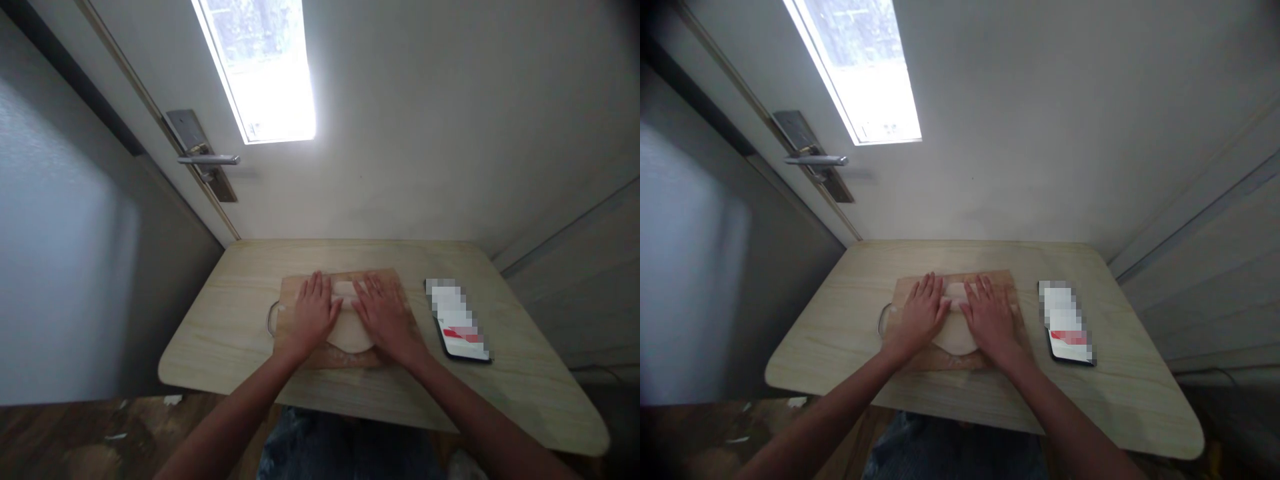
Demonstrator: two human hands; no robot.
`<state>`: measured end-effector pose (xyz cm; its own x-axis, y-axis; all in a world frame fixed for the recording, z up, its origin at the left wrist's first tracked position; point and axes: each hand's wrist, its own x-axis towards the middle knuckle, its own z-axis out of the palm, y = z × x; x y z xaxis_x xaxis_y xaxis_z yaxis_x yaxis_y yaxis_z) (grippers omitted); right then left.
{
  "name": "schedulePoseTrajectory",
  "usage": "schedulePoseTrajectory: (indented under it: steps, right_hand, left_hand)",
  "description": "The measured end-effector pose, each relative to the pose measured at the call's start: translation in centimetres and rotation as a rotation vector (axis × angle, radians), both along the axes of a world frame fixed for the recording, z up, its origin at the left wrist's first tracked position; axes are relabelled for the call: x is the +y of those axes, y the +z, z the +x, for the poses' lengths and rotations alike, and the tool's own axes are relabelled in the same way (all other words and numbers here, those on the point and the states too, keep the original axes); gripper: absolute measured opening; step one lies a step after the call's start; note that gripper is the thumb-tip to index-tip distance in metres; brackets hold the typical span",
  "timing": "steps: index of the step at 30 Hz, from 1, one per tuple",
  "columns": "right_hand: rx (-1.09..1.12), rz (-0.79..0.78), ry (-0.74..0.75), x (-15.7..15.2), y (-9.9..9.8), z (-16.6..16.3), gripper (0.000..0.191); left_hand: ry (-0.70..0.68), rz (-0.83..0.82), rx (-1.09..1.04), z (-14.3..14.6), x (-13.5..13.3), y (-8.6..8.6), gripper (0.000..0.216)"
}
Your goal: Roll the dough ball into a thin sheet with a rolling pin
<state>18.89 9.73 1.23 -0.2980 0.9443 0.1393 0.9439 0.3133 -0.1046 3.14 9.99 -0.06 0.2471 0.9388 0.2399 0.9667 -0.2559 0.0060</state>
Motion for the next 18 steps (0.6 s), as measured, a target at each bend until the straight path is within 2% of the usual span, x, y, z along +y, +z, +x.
schedulePoseTrajectory:
  steps: [2,4,12,18]
  right_hand:
    - [0.002,0.017,0.030,-0.8,0.1,0.1,0.049]
    - [-0.004,0.005,0.037,-0.4,0.1,0.2,0.049]
    - [-0.057,-0.094,-0.025,7.0,-0.7,-0.1,0.053]
    - [-0.061,-0.151,-0.019,9.8,-1.1,-0.1,0.056]
  left_hand:
    - [-0.024,0.014,-0.003,-0.3,-1.0,-0.1,0.057]
    - [-0.020,0.006,-0.001,-0.3,-0.8,-0.2,0.058]
    - [0.027,-0.125,-0.024,0.7,6.1,-0.1,0.055]
    - [0.050,-0.166,-0.068,0.8,8.1,0.1,0.054]
